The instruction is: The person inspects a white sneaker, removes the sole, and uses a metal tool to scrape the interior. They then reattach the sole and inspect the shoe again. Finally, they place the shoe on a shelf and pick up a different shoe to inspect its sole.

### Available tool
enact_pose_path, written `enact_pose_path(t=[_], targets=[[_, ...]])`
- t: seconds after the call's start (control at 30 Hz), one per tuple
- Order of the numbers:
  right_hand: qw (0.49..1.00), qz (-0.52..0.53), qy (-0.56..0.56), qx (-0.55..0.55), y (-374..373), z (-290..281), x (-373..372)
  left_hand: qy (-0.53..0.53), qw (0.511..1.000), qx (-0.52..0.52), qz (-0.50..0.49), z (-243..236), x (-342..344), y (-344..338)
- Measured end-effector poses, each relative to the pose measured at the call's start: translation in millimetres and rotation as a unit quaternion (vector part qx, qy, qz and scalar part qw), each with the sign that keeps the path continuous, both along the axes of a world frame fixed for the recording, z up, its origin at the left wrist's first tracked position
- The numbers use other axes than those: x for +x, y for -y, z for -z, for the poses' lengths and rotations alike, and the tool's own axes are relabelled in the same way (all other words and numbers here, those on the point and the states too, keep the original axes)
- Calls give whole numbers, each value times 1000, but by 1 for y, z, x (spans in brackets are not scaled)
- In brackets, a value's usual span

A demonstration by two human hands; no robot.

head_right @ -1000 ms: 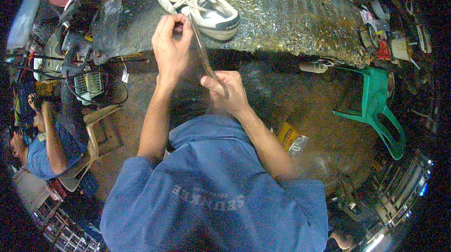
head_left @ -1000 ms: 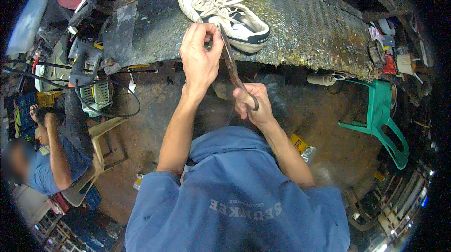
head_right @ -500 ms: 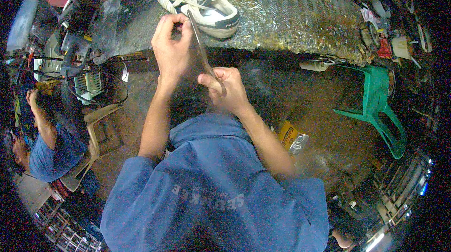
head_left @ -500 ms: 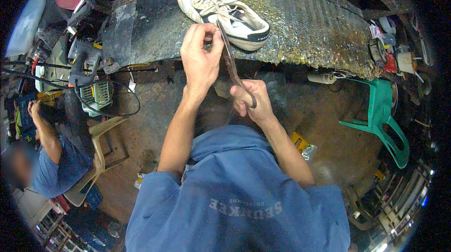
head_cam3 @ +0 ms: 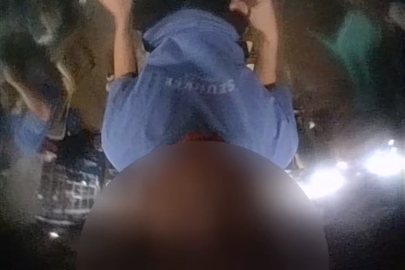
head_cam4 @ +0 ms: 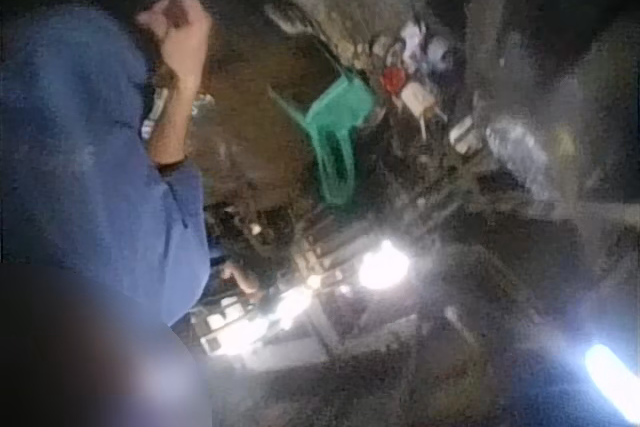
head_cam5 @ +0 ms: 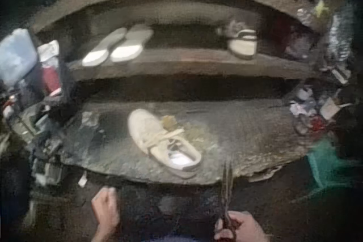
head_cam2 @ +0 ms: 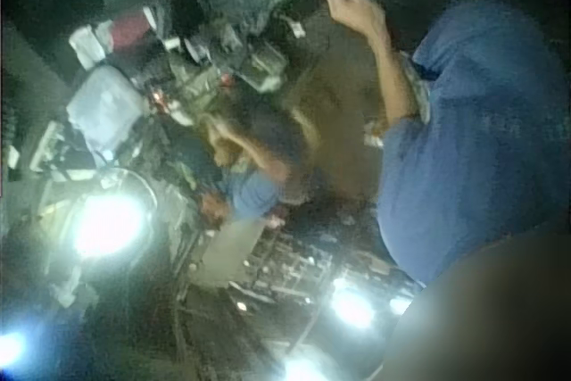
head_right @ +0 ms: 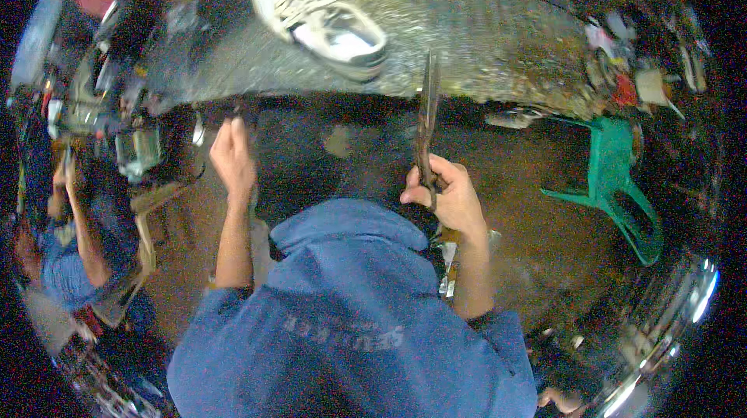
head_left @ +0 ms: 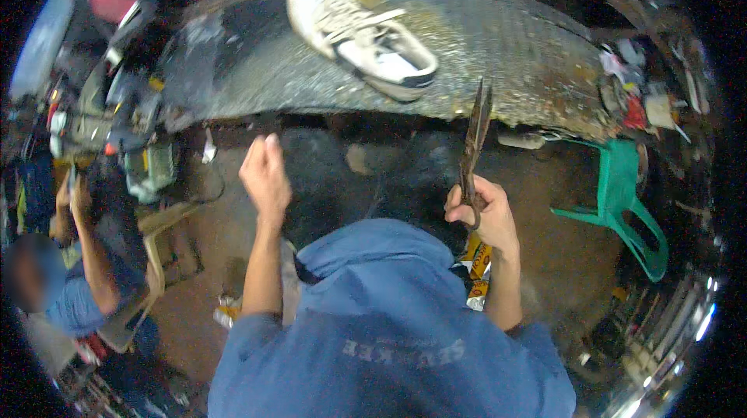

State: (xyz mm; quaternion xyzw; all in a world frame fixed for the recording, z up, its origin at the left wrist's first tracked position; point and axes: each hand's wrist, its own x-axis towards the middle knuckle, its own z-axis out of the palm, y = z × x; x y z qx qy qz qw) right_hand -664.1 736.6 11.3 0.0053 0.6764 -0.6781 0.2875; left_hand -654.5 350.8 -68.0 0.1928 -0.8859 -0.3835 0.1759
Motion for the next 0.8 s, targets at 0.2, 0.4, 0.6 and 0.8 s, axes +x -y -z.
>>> enact_pose_path(t=[0.2, 0.4, 0.6, 0.8], targets=[[992, 120, -39, 27, -49, -37, -4, 222, 853, 457, -120, 108, 53, 52], [932, 344, -89, 75, -73, -61, -28, 343, 827, 443, -44, 85, 77, 38], [869, 446, -162, 140, -138, -69, -112, 511, 827, 149, 181, 22, 49, 67], [831, 509, -133, 182, -235, -49, -262, 241, 929, 247, 137, 46, 57, 51]])
